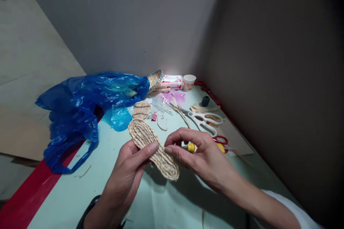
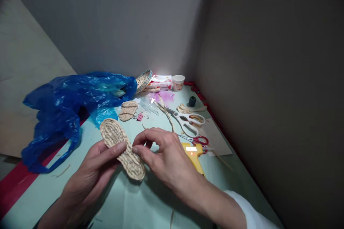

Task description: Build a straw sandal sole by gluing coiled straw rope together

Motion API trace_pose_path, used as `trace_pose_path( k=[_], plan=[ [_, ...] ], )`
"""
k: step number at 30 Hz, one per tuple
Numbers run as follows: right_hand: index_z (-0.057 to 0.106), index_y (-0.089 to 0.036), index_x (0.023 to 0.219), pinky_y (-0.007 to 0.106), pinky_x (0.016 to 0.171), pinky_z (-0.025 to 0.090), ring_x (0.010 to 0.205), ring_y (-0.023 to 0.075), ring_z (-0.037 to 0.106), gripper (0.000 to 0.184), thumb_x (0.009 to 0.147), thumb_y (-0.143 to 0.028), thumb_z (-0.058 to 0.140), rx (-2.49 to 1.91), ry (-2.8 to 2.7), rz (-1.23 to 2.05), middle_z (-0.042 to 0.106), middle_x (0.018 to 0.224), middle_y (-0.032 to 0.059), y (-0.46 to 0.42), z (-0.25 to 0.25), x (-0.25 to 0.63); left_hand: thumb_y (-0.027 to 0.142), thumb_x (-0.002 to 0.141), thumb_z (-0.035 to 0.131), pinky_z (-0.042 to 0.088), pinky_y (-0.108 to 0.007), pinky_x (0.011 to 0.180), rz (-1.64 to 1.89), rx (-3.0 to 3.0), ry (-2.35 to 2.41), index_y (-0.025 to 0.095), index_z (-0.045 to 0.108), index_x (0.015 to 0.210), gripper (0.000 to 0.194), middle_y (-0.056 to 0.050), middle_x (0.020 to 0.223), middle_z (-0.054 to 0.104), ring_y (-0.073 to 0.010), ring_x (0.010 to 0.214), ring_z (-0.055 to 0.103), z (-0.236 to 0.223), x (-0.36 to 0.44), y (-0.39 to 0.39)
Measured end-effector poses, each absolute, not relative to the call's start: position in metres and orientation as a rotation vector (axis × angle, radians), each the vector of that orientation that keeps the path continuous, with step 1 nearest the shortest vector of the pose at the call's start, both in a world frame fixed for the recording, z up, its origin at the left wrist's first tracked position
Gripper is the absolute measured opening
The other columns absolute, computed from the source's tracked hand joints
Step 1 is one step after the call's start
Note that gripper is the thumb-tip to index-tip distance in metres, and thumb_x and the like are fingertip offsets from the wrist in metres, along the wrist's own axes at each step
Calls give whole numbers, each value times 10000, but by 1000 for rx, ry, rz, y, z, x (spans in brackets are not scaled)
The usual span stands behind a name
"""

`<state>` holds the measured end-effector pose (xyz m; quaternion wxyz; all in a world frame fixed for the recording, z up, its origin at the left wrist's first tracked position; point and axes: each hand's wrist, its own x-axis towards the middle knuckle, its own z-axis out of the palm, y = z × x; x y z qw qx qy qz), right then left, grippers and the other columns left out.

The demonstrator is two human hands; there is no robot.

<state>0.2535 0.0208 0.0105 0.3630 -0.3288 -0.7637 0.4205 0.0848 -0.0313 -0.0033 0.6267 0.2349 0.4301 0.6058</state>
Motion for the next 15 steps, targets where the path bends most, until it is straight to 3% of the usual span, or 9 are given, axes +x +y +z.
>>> trace_pose_path(
  k=[9,15],
  plan=[
    [761,-179,873,228,725,482,773,124,676,65,884,-156,702,-803,-1929,1039,765,839,6,23,-6,250,214,820,783,540,-399,984,1360,554,1049,159,698,1177,371,-88,1102,788,-278,1042,731,-8,89,-28],
    [779,-153,813,270,708,488,738,155,681,91,853,-107,710,-817,-1937,999,765,772,44,24,-10,248,253,797,807,558,-377,941,1356,584,1082,153,745,1083,310,-94,1098,787,-287,1048,722,-11,91,-28]
  ],
)
